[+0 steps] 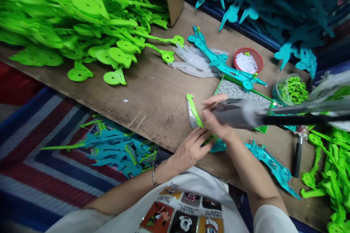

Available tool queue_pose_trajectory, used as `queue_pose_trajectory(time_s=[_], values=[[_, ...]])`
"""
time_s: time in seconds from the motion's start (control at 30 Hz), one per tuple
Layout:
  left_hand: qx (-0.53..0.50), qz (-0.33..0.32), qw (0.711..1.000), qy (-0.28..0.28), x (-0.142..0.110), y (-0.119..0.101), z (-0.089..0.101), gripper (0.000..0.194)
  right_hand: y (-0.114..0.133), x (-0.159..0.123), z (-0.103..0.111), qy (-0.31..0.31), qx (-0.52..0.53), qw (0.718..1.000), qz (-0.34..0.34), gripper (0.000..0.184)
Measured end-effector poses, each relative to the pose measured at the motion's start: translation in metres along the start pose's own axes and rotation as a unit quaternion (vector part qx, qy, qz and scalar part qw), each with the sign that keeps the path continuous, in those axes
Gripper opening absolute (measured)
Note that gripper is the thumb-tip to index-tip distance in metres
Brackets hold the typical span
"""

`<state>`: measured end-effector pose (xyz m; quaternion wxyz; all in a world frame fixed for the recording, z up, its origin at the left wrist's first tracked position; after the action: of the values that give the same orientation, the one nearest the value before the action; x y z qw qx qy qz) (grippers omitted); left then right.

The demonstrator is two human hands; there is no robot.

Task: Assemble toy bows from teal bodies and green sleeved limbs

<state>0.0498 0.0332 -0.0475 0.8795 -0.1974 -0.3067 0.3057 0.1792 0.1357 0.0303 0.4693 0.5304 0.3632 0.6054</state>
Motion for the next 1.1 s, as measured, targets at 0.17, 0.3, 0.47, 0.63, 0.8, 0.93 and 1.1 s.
queue_pose_trajectory(time_s=[0.17, 0.3, 0.47, 0.63, 0.8, 0.93, 1.1], values=[[0.008, 0.002, 1.000, 0.018, -0.002, 0.001, -0.001, 0.039, -0.018, 0.024, 0.037, -0.244, -0.035, 0.968, 0.041, 0.018], [0.015, 0.002, 1.000, 0.020, -0.002, 0.002, -0.002, 0.039, -0.036, 0.027, 0.045, -0.251, -0.034, 0.966, 0.049, 0.016], [0.010, 0.002, 1.000, 0.024, -0.001, 0.002, -0.001, 0.039, -0.044, 0.023, 0.047, -0.253, -0.046, 0.966, 0.023, 0.019], [0.005, 0.002, 1.000, 0.021, -0.002, 0.002, -0.002, 0.040, -0.048, 0.026, 0.048, -0.247, -0.053, 0.968, -0.005, 0.019], [0.007, 0.002, 1.000, 0.020, -0.002, 0.002, -0.002, 0.038, -0.027, 0.030, 0.044, -0.257, -0.042, 0.965, 0.021, 0.019], [0.007, -0.001, 1.000, 0.019, 0.000, 0.001, 0.001, 0.036, -0.005, 0.031, 0.018, -0.217, -0.007, 0.976, 0.029, 0.024], [0.013, -0.002, 1.000, -0.002, 0.001, 0.000, -0.001, 0.034, -0.013, 0.042, -0.036, -0.131, 0.021, 0.991, 0.013, 0.028]])
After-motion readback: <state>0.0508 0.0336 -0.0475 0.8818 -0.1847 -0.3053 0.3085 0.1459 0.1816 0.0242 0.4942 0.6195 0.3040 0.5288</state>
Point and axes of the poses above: each hand's wrist, its own x-axis towards the middle knuckle, its own z-axis out of the back of the hand, y = z × x, the point moved 2 cm from there along x, towards the middle knuckle, and after that the axes turned 10 degrees about -x, right-handed, at the moved point
